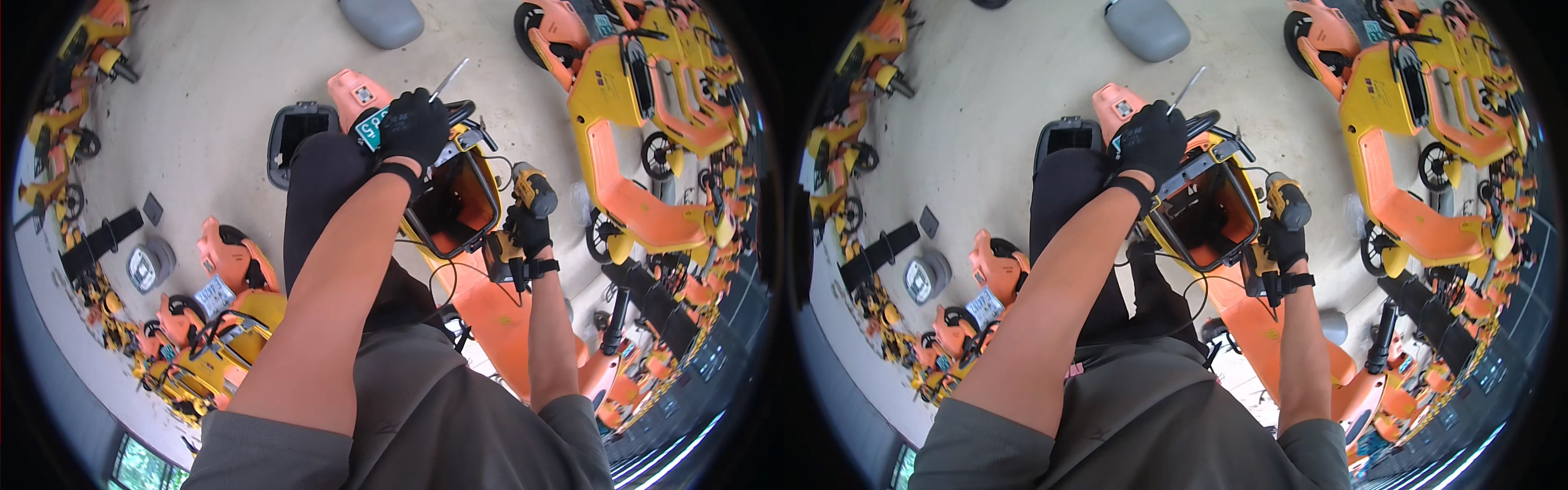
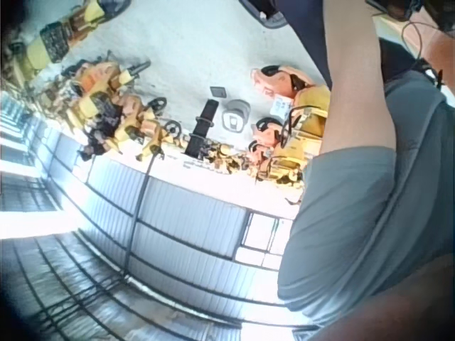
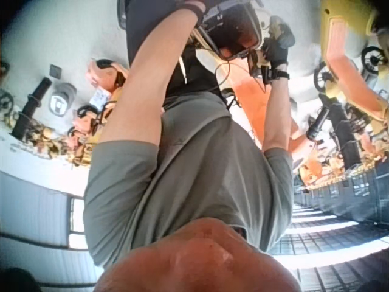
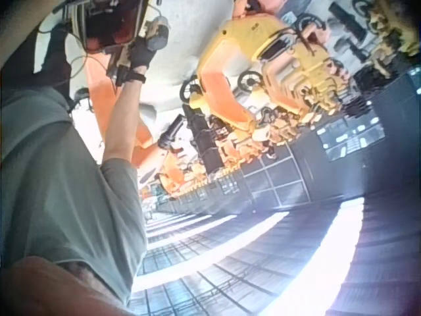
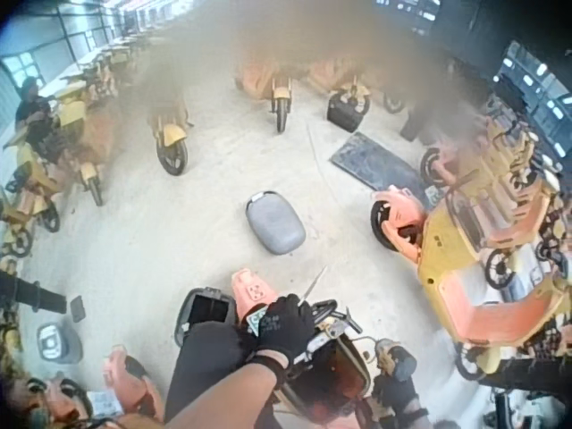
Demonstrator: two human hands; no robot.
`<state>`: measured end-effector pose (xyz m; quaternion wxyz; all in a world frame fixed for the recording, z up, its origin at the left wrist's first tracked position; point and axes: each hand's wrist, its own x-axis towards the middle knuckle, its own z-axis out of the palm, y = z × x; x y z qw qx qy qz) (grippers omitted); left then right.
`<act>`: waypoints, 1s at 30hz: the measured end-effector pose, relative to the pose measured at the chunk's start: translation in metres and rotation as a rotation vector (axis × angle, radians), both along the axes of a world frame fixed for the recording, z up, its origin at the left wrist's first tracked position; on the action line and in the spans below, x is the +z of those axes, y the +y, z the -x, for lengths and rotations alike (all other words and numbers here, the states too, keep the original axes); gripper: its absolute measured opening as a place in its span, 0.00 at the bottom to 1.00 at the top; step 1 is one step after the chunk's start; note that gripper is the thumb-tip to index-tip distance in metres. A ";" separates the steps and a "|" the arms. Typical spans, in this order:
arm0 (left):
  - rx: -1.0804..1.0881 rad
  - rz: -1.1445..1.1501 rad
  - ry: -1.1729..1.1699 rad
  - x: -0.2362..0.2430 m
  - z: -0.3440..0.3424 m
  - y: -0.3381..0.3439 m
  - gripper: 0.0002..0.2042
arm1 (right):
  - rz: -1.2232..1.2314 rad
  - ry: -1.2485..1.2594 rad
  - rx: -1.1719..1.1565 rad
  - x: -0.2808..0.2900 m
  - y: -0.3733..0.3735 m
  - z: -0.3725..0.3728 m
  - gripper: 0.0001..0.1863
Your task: The person uses an electric drill and pliers to work on the wiring and internal components under the seat of an electric scooter, then handles the storage compartment tub.
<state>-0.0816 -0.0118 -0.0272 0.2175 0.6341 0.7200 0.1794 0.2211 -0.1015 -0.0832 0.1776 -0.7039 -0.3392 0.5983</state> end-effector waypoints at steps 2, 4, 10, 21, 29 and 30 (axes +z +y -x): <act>-0.094 -0.021 0.060 -0.037 0.003 -0.001 0.07 | -0.010 0.022 -0.093 -0.005 -0.020 -0.003 0.17; -0.138 -0.019 0.121 -0.039 0.002 0.001 0.05 | -0.008 0.008 -0.163 -0.010 -0.040 -0.006 0.16; -0.157 0.004 0.117 -0.018 0.002 0.001 0.05 | -0.081 -0.068 -0.183 -0.020 -0.082 -0.002 0.05; 0.039 0.083 -0.076 -0.022 0.001 0.002 0.16 | -0.123 0.034 -0.530 -0.062 -0.126 0.031 0.15; -0.011 0.021 -0.065 -0.023 0.001 0.001 0.14 | -0.061 -0.324 -0.364 -0.105 -0.157 0.043 0.23; -0.017 0.024 -0.056 -0.022 0.001 0.001 0.14 | -0.055 -0.316 -0.369 -0.104 -0.157 0.045 0.23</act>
